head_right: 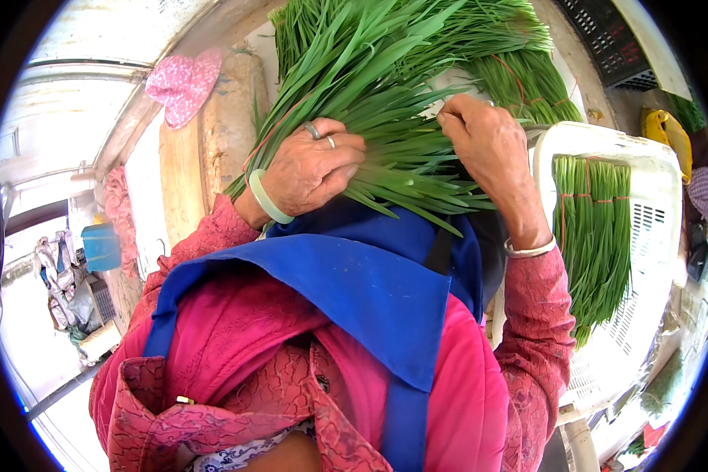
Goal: The person gathers green leafy vegetables, aligns them into bunches, and ties each bunch with a rubber band. The tied bundles are then placed into a white plastic basket.
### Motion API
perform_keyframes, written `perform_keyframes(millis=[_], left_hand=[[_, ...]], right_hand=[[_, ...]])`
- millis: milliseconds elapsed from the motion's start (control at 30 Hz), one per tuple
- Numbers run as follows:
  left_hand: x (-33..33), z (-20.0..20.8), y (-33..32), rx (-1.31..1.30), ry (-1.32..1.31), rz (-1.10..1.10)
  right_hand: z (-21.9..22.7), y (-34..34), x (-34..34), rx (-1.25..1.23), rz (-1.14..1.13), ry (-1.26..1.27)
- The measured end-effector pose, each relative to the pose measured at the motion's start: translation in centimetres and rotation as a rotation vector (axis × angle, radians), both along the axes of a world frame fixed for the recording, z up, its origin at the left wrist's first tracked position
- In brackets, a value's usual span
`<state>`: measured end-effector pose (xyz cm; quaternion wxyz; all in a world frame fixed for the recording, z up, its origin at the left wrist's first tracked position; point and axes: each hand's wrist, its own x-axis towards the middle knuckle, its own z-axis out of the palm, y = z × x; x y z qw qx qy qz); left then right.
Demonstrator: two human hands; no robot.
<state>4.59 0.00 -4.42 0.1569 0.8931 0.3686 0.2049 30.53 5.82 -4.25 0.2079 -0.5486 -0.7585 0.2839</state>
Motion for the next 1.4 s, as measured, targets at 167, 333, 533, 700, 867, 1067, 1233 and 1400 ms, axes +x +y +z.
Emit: perform_keyframes(millis=[167, 333, 533, 700, 867, 1067, 1233, 1400], left_hand=[[-0.2, 0.3, -0.3, 0.006, 0.005, -0.009], [-0.4, 0.5, -0.3, 0.023, 0.015, -0.010], [-0.7, 0.5, -0.1, 0.032, 0.026, -0.023], [-0.6, 0.5, -0.2, 0.057, 0.053, 0.003], [-0.8, 0.7, -0.4, 0.077, 0.060, 0.040], [-1.2, 0.3, -0.5, 0.048, 0.077, 0.058], [-1.4, 0.1, -0.7, 0.055, 0.065, 0.067], [-1.6, -0.6, -0.7, 0.103, 0.056, 0.060]], right_hand=[[-0.1, 0.3, -0.6, 0.123, 0.089, -0.012], [-0.6, 0.7, -1.4, 0.055, 0.248, -0.218], [-3.3, 2.7, -2.8, 0.089, 0.316, -0.147], [-3.4, 5.0, -4.7, 0.098, 0.361, -0.072], [-1.7, 5.3, -4.6, 0.072, 0.225, -0.032], [-1.5, 0.6, -4.0, 0.317, 0.185, 0.124], [-2.1, -4.6, -5.0, 0.428, 0.438, -0.102], [-2.1, -6.4, -5.0, 0.374, 0.360, -0.059]])
